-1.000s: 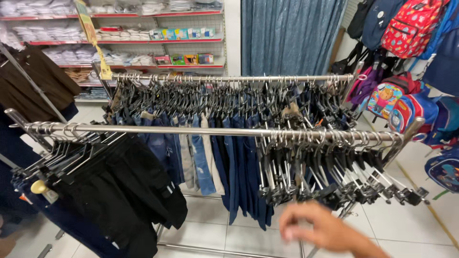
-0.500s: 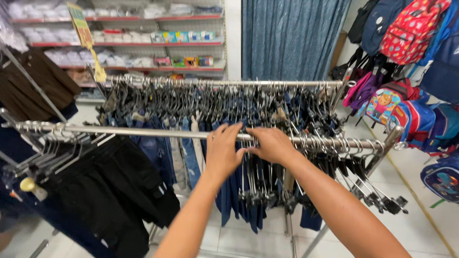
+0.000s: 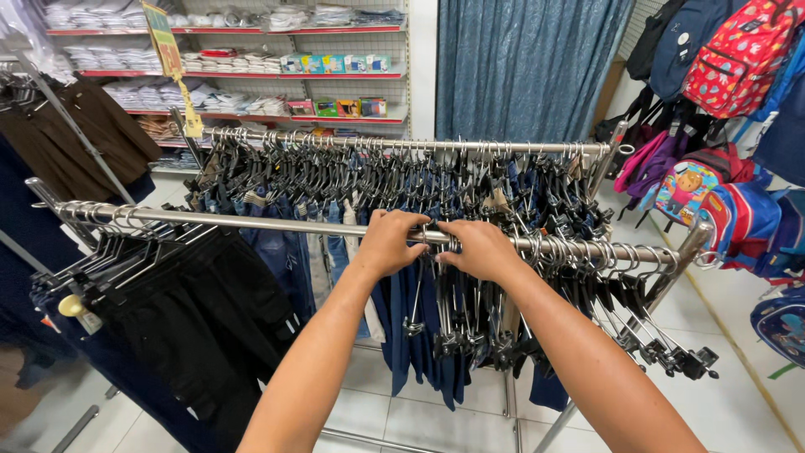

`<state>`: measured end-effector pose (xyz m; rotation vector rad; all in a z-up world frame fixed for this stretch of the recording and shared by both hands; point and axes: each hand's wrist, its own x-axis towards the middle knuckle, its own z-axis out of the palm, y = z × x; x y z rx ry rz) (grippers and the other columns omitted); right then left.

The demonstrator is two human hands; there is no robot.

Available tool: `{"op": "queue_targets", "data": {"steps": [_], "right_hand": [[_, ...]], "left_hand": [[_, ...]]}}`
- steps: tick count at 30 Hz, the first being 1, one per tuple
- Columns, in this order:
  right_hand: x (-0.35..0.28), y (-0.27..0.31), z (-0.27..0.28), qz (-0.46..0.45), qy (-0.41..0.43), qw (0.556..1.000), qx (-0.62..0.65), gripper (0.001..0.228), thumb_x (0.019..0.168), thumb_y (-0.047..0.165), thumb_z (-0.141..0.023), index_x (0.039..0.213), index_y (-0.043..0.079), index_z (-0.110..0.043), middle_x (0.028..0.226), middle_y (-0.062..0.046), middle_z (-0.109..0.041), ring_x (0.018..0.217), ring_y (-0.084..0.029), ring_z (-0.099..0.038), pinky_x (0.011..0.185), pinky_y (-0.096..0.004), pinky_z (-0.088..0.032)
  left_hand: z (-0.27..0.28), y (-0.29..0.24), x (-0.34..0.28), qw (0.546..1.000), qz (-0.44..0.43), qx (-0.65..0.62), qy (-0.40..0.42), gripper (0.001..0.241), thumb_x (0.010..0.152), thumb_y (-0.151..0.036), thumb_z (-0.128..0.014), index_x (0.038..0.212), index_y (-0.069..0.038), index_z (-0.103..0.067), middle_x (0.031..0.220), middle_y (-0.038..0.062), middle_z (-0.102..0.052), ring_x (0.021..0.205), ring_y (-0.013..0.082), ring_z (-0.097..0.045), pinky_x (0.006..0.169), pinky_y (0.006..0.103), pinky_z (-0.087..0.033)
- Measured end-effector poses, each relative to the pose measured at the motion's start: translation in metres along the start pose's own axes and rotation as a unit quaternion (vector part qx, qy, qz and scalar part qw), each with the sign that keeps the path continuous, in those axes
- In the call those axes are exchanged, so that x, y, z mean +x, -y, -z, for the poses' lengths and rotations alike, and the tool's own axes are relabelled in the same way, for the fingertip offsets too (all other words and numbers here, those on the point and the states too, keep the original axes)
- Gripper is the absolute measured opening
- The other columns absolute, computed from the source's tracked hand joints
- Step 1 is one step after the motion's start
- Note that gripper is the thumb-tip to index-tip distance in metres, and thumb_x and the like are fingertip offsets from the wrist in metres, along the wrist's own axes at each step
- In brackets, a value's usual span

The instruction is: The person selects several pairs of pants from hangers on a retail rack, removes the hangers by hand, and places the folded pants into a shopping basket.

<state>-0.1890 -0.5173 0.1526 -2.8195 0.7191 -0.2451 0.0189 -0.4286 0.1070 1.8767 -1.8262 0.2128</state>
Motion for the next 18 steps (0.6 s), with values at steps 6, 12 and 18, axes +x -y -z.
{"op": "queue_targets", "data": {"steps": [6,12,18], "right_hand": [[-0.001,-0.001,0.000,0.008,-0.003,1.000,0.012,0.066,0.097,0.037,-0.075,0.155,0.010,-0.058,0.146,-0.009,-0.070,0.132,-0.033,-0.067,0.112,-0.047,-0.053],[0.003,-0.010,-0.010,0.019,-0.017,1.000,-0.006,0.066,0.095,0.037,-0.078,0.153,0.012,-0.060,0.144,-0.009,-0.071,0.133,-0.034,-0.067,0.112,-0.049,-0.053],[0.014,-0.027,-0.024,0.040,-0.031,0.998,-0.039,0.069,0.093,0.045,-0.076,0.154,0.016,-0.058,0.145,-0.007,-0.071,0.133,-0.033,-0.067,0.112,-0.051,-0.052]], "left_hand": [[0.029,0.010,-0.008,0.999,-0.017,-0.016,-0.024,0.053,0.084,-0.034,-0.086,0.134,-0.024,-0.072,0.123,-0.002,-0.081,0.130,0.0200,-0.068,0.114,0.0436,-0.036],[0.057,0.019,-0.034,0.996,-0.054,-0.061,-0.047,0.054,0.081,-0.032,-0.091,0.132,-0.024,-0.073,0.120,0.000,-0.081,0.128,0.0205,-0.069,0.116,0.0427,-0.036],[0.089,0.028,-0.082,0.977,-0.046,-0.177,-0.113,0.052,0.081,-0.022,-0.093,0.130,-0.021,-0.076,0.115,0.006,-0.083,0.115,0.0304,-0.076,0.108,0.0450,-0.050]]}}
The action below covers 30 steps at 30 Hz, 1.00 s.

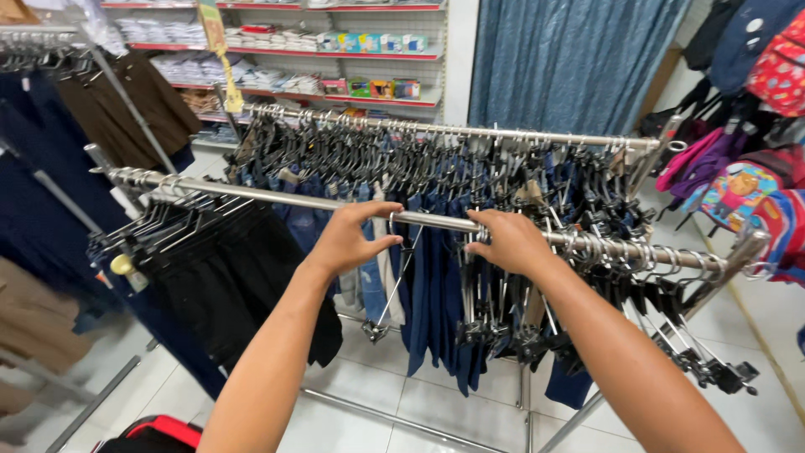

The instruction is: The person selects several pairs of pants from hangers on a retail rack, removes the hangers by hand, and places the folded pants into a shopping basket.

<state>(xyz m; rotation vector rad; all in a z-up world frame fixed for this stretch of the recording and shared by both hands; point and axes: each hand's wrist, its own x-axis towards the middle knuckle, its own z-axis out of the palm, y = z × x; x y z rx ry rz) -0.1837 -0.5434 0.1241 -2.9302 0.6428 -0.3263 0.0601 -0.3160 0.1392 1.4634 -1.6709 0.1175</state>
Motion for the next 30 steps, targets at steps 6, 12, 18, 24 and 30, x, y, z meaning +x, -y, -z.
{"op": "queue_targets", "data": {"steps": [6,12,18,24,30], "right_hand": [[-0.004,0.015,-0.012,0.054,-0.069,0.985,-0.151,0.085,0.089,0.054,-0.077,0.160,0.015,-0.053,0.151,-0.010,-0.065,0.151,-0.028,-0.053,0.124,-0.057,-0.036],[-0.032,0.137,-0.024,0.176,-0.122,0.971,0.110,0.056,0.097,0.035,-0.075,0.148,0.016,-0.063,0.138,-0.010,-0.070,0.137,-0.033,-0.064,0.112,-0.052,-0.049],[-0.050,0.265,-0.121,-0.053,-0.097,0.715,0.690,0.081,0.099,0.027,-0.078,0.159,0.005,-0.029,0.141,-0.016,-0.044,0.141,-0.033,-0.049,0.124,-0.054,-0.037],[-0.113,0.381,-0.098,-0.089,0.111,0.477,0.867,0.019,0.104,0.014,-0.071,0.103,-0.005,-0.070,0.085,-0.015,-0.071,0.076,-0.036,-0.080,0.064,-0.047,-0.067],[-0.132,0.416,-0.132,-0.057,0.160,0.550,0.818,0.030,0.104,0.017,-0.064,0.098,-0.012,-0.070,0.085,-0.033,-0.077,0.074,-0.036,-0.076,0.062,-0.035,-0.054]], "left_hand": [[0.052,-0.026,-0.066,0.978,0.105,-0.175,-0.049,0.053,0.080,0.007,-0.088,0.129,-0.008,-0.076,0.124,0.013,-0.081,0.098,0.0305,-0.083,0.094,0.0411,-0.065],[0.104,-0.037,-0.136,0.938,0.176,-0.269,-0.131,0.056,0.080,0.011,-0.087,0.132,-0.001,-0.073,0.124,0.019,-0.078,0.098,0.0319,-0.082,0.089,0.0358,-0.067],[0.151,-0.072,-0.204,0.915,0.163,-0.298,-0.220,0.058,0.080,0.015,-0.083,0.135,0.003,-0.068,0.129,0.027,-0.075,0.097,0.0382,-0.081,0.086,0.0403,-0.070],[0.166,-0.103,-0.274,0.889,0.179,-0.331,-0.262,0.061,0.083,0.016,-0.080,0.140,0.005,-0.063,0.135,0.030,-0.072,0.101,0.0407,-0.079,0.088,0.0437,-0.069],[0.187,-0.151,-0.326,0.886,0.241,-0.304,-0.255,0.054,0.090,0.004,-0.077,0.143,0.000,-0.063,0.143,0.027,-0.069,0.101,0.0336,-0.083,0.097,0.0417,-0.068]]}}
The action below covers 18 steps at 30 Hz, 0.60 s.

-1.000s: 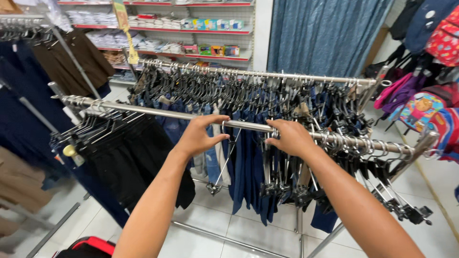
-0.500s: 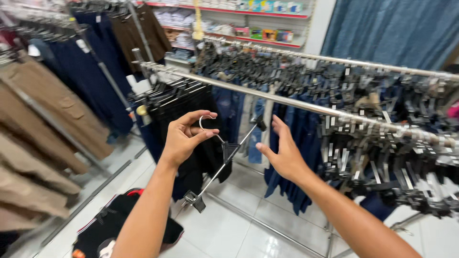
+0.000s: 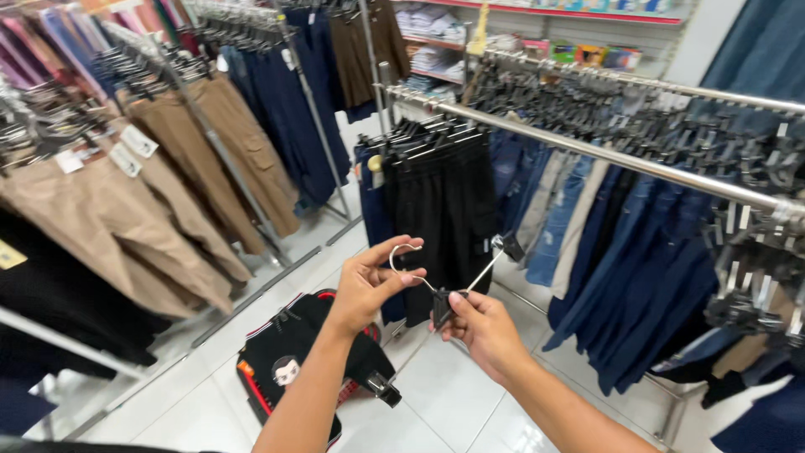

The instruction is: The person selects several pairs of pants from hangers on a retail rack, removes the hangers by hand, and places the folded pants into a shopping basket.

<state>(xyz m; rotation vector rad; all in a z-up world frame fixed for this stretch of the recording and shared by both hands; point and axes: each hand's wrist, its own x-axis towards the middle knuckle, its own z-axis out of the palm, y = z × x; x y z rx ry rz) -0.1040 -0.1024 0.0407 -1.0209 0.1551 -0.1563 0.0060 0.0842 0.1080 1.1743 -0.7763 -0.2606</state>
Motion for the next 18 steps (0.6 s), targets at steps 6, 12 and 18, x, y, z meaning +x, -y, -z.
{"op": "queue_targets", "data": {"steps": [6,12,18], "right_hand": [[-0.007,-0.031,-0.014,-0.066,0.022,0.998,0.004,0.033,0.104,0.022,-0.065,0.097,-0.011,-0.071,0.084,-0.036,-0.077,0.070,-0.032,-0.072,0.063,-0.034,-0.056],[0.005,-0.050,-0.018,-0.145,0.047,0.988,0.033,0.034,0.104,0.024,-0.065,0.094,-0.007,-0.071,0.083,-0.032,-0.077,0.069,-0.029,-0.071,0.062,-0.032,-0.055],[0.033,-0.058,0.000,-0.167,0.058,0.984,0.015,0.036,0.104,0.027,-0.065,0.096,-0.008,-0.072,0.085,-0.029,-0.076,0.071,-0.027,-0.071,0.062,-0.031,-0.056]], "left_hand": [[0.020,-0.007,-0.034,0.999,0.016,0.050,0.002,0.050,0.094,-0.001,-0.074,0.142,0.000,-0.063,0.142,0.023,-0.071,0.111,0.0281,-0.081,0.099,0.0406,-0.069],[0.042,0.018,-0.045,0.999,-0.009,0.039,-0.021,0.050,0.096,-0.004,-0.073,0.144,0.003,-0.061,0.140,0.029,-0.069,0.133,0.0277,-0.068,0.103,0.0449,-0.069],[0.047,0.037,-0.038,0.997,0.034,0.053,-0.049,0.056,0.095,-0.003,-0.072,0.149,-0.003,-0.059,0.140,0.030,-0.070,0.139,0.0365,-0.066,0.109,0.0445,-0.062]]}}
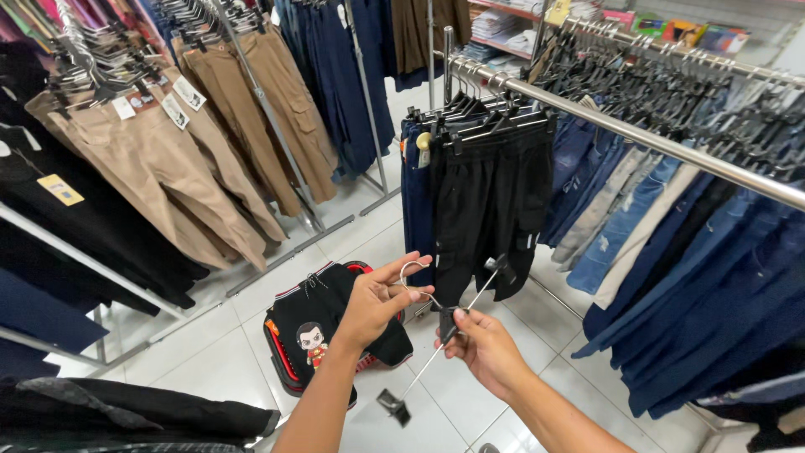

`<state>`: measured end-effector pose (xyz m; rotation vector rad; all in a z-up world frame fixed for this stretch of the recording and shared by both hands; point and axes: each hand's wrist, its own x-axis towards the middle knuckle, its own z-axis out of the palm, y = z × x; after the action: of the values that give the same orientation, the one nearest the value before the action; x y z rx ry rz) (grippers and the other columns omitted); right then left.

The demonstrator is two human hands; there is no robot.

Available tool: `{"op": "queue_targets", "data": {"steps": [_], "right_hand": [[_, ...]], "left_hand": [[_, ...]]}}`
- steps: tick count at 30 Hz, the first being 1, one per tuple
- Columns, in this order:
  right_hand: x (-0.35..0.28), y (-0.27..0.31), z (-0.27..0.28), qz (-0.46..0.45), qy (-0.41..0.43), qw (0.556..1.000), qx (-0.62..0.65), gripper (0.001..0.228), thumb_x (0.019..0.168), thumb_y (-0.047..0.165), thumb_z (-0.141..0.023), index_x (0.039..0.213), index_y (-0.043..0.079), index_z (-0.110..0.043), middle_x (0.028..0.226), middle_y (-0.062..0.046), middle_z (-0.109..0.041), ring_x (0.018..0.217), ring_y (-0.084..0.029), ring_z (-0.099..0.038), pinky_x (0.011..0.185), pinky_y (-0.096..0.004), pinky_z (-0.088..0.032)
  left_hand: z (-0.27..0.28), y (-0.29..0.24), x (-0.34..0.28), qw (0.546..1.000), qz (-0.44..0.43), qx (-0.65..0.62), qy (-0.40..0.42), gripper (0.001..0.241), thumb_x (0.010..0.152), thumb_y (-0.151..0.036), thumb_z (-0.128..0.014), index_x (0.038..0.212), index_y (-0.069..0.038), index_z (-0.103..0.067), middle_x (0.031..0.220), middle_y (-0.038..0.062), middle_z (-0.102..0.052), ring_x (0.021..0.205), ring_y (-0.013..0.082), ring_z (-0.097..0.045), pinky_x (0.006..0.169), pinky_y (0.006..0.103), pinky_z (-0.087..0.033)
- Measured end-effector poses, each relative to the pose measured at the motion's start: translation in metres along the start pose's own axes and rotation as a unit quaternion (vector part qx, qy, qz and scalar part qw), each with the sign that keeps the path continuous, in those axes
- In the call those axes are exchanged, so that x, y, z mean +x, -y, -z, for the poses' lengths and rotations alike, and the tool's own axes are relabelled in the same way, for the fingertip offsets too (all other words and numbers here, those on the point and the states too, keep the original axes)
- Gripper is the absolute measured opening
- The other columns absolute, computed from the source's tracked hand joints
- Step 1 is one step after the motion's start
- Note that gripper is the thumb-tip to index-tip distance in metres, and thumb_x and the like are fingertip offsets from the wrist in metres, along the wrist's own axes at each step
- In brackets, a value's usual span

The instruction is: The person selects several pairs of pants from hangers on a retail rack, removes the hangers by hand, and places the folded pants into a shopping basket.

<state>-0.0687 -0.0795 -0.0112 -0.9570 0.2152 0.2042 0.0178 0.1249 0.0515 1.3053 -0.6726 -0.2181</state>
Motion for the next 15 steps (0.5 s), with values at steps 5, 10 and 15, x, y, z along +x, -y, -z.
{"op": "queue_targets", "data": {"steps": [5,10,15], "right_hand": [[0.030,0.010,0.020,0.072,-0.053,0.988,-0.123,0.026,0.104,0.012,-0.061,0.103,-0.011,-0.074,0.087,-0.029,-0.079,0.077,-0.035,-0.078,0.072,-0.041,-0.065],[0.053,0.012,0.040,0.107,0.005,0.965,-0.238,0.028,0.091,0.010,-0.077,0.116,0.001,-0.069,0.099,-0.013,-0.074,0.081,-0.026,-0.081,0.077,-0.037,-0.070],[0.091,0.043,0.100,0.193,0.156,0.969,-0.009,0.102,0.081,0.029,-0.090,0.164,0.012,-0.031,0.130,-0.021,-0.061,0.099,-0.034,-0.073,0.082,-0.042,-0.060]], "left_hand": [[-0.008,0.034,0.001,0.954,0.275,0.113,0.031,0.054,0.091,-0.030,-0.077,0.138,-0.003,-0.069,0.172,0.012,-0.040,0.140,0.0132,-0.061,0.111,0.0339,-0.053],[-0.043,0.036,-0.005,0.966,0.249,0.032,-0.062,0.033,0.100,-0.016,-0.064,0.128,-0.004,-0.077,0.134,0.007,-0.076,0.100,0.0197,-0.077,0.083,0.0334,-0.063],[-0.047,0.041,-0.011,0.949,0.231,0.093,-0.192,0.028,0.106,-0.013,-0.059,0.123,-0.009,-0.081,0.077,0.008,-0.073,0.066,0.0101,-0.050,0.062,0.0245,-0.041]]}}
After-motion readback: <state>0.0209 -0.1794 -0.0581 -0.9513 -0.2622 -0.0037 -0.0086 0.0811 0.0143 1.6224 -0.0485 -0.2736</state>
